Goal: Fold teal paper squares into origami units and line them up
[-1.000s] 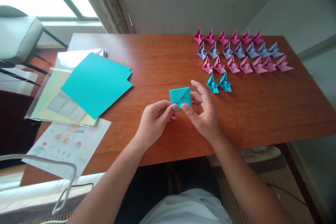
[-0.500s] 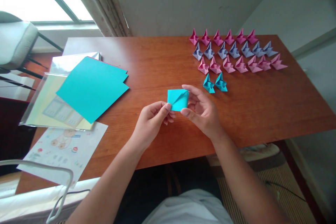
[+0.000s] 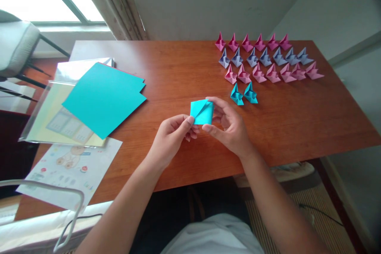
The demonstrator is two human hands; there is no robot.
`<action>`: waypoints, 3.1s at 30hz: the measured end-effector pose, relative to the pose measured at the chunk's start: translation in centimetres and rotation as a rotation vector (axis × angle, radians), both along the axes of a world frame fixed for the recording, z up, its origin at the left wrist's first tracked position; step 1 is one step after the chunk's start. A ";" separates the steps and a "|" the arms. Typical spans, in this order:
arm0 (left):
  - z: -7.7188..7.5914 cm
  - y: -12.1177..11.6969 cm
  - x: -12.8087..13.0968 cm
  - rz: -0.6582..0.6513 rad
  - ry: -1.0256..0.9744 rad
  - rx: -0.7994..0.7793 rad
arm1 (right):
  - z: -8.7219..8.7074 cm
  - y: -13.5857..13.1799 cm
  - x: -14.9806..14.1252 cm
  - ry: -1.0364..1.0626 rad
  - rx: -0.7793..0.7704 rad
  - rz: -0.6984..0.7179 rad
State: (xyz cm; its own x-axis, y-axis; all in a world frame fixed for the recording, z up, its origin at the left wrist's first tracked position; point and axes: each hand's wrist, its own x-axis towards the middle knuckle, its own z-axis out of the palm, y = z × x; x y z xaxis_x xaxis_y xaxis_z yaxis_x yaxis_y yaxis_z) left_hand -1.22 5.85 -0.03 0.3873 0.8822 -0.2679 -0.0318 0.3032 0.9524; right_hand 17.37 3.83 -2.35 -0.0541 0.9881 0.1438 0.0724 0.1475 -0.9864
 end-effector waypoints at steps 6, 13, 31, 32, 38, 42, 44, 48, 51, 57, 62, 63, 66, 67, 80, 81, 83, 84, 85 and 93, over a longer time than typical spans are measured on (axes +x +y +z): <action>0.0 0.0 0.2 0.030 0.066 0.065 | -0.3 0.1 0.1 -0.049 0.050 -0.027; -0.2 -0.1 0.2 0.099 0.080 0.118 | 0.1 0.1 0.0 0.029 -0.039 -0.001; -0.9 -0.3 0.4 0.142 0.225 0.343 | 0.8 -0.1 0.0 -0.121 -0.117 -0.030; -1.0 -0.4 0.4 0.142 0.239 0.362 | 0.9 -0.1 0.0 -0.136 -0.112 -0.035; -1.0 -0.4 0.3 0.134 0.345 0.464 | 0.9 -0.2 -0.1 -0.154 -0.098 -0.030; -0.9 -0.5 0.2 0.118 0.379 0.505 | 0.8 -0.1 -0.1 -0.065 -0.113 -0.019; -0.9 -0.5 0.2 0.093 0.370 0.512 | 0.9 0.0 0.0 -0.006 -0.122 -0.019; -0.8 -0.6 0.3 0.062 0.334 0.483 | 1.0 0.0 0.2 0.026 -0.132 -0.022; -0.8 -0.6 0.3 0.056 0.307 0.459 | 1.1 0.0 0.2 0.026 -0.143 -0.018; -1.0 -0.5 0.3 0.052 0.289 0.452 | 0.8 0.0 0.0 0.057 -0.154 -0.023; -1.0 -0.6 0.3 0.033 0.314 0.484 | 0.3 0.2 0.0 0.126 -0.139 -0.064; -0.9 -0.7 0.4 0.019 0.322 0.497 | 0.3 0.2 0.0 0.132 -0.130 -0.080; -0.7 -0.7 0.4 -0.019 0.338 0.519 | 0.3 0.3 -0.1 0.147 -0.099 -0.114; -0.6 -0.7 0.5 -0.027 0.335 0.514 | 0.4 0.3 -0.1 0.152 -0.091 -0.118; -0.4 -0.5 0.5 0.037 0.128 0.188 | 0.6 0.1 -0.3 0.015 -0.130 -0.122; -0.3 -0.6 0.6 0.046 0.127 0.173 | 0.6 0.1 -0.4 -0.005 -0.123 -0.150; -0.2 -0.6 0.7 0.033 0.119 0.136 | 0.6 0.0 -0.4 -0.032 -0.096 -0.191; -0.2 -0.7 0.7 0.013 0.109 0.115 | 0.6 -0.1 -0.3 -0.042 -0.081 -0.195; -0.1 -0.7 0.7 -0.012 0.096 0.093 | 0.6 -0.1 -0.3 -0.053 -0.068 -0.187; -0.4 -0.2 0.0 -0.023 0.151 0.206 | 0.7 0.0 0.1 -0.235 -0.067 0.093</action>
State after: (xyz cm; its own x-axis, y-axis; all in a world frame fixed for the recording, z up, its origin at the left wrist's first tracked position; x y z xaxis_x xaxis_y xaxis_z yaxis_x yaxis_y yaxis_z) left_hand -1.18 5.65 -0.41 0.3767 0.9158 -0.1395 0.1202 0.1010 0.9876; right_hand 17.48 3.81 -1.69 -0.1692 0.9843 0.0507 0.2900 0.0989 -0.9519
